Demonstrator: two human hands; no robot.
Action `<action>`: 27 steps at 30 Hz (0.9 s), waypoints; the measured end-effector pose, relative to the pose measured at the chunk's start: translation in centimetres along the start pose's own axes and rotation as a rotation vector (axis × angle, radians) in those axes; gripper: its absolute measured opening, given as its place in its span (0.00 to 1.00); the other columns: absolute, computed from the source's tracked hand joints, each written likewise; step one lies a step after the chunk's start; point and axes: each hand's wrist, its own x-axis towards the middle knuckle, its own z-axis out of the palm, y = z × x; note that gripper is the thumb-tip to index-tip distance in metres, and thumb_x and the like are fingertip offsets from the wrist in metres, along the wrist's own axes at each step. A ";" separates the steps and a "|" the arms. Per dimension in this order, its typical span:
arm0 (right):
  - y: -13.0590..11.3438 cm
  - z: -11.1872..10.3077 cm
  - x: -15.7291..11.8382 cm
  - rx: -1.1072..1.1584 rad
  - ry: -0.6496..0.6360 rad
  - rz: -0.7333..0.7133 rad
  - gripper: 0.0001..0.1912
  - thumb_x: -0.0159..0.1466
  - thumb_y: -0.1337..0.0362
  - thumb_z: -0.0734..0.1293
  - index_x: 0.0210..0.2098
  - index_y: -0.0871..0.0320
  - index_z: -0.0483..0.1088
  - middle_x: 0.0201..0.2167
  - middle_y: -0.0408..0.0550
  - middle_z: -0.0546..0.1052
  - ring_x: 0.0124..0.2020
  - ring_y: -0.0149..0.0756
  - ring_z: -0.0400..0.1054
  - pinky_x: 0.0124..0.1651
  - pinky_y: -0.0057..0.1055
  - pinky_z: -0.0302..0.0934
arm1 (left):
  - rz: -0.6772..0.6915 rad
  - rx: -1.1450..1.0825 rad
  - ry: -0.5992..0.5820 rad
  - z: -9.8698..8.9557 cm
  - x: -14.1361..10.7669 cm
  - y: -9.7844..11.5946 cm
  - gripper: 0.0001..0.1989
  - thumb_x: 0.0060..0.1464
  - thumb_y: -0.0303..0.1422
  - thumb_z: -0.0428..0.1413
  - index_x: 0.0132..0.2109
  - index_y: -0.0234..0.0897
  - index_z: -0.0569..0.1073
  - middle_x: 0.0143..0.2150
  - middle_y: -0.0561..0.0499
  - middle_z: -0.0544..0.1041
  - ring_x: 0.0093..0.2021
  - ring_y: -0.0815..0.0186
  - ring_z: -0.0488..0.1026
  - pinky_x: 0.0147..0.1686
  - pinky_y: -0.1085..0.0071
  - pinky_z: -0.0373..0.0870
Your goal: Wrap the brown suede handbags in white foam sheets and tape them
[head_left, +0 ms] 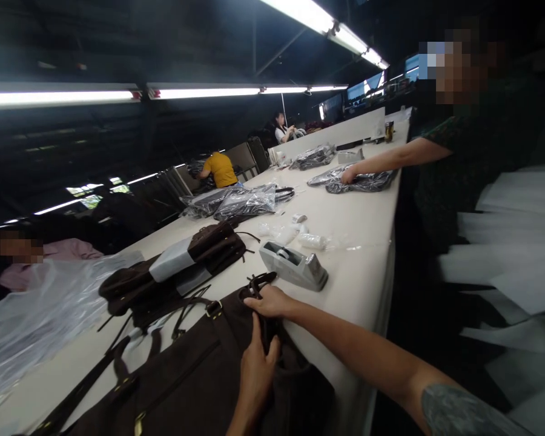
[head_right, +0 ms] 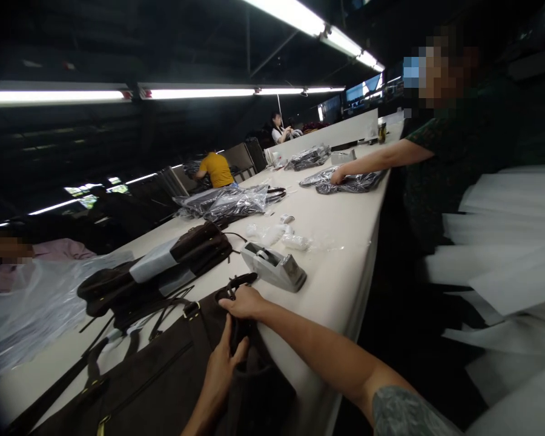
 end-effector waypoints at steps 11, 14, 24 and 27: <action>-0.6 3.2 0.8 0.259 -0.022 -0.033 0.11 0.66 0.72 0.57 0.37 0.65 0.71 0.27 0.47 0.76 0.29 0.32 0.72 0.31 0.25 0.63 | 0.168 -0.059 0.034 1.3 -2.2 0.2 0.34 0.57 0.44 0.42 0.64 0.27 0.58 0.62 0.37 0.66 0.62 0.55 0.62 0.59 0.63 0.60; 0.0 3.3 1.1 0.212 -0.002 -0.054 0.11 0.67 0.69 0.58 0.37 0.65 0.71 0.29 0.48 0.76 0.31 0.33 0.71 0.33 0.26 0.63 | 0.229 -0.037 0.073 2.0 -2.6 -0.4 0.30 0.59 0.45 0.41 0.63 0.32 0.62 0.51 0.40 0.72 0.54 0.57 0.69 0.53 0.62 0.65; 0.0 2.7 2.1 -0.016 -0.040 -0.201 0.19 0.67 0.51 0.61 0.29 0.60 0.68 0.36 0.53 0.77 0.43 0.43 0.70 0.44 0.32 0.58 | 0.421 0.000 0.021 2.8 -5.4 -3.6 0.27 0.65 0.39 0.35 0.66 0.35 0.56 0.70 0.44 0.52 0.70 0.58 0.47 0.68 0.56 0.47; 0.2 2.4 2.2 -0.041 -0.029 -0.196 0.19 0.69 0.53 0.59 0.31 0.61 0.68 0.38 0.55 0.77 0.44 0.44 0.71 0.43 0.32 0.59 | 0.438 0.008 -0.039 2.7 -5.6 -3.4 0.26 0.65 0.38 0.37 0.65 0.34 0.59 0.70 0.43 0.51 0.70 0.57 0.45 0.68 0.56 0.44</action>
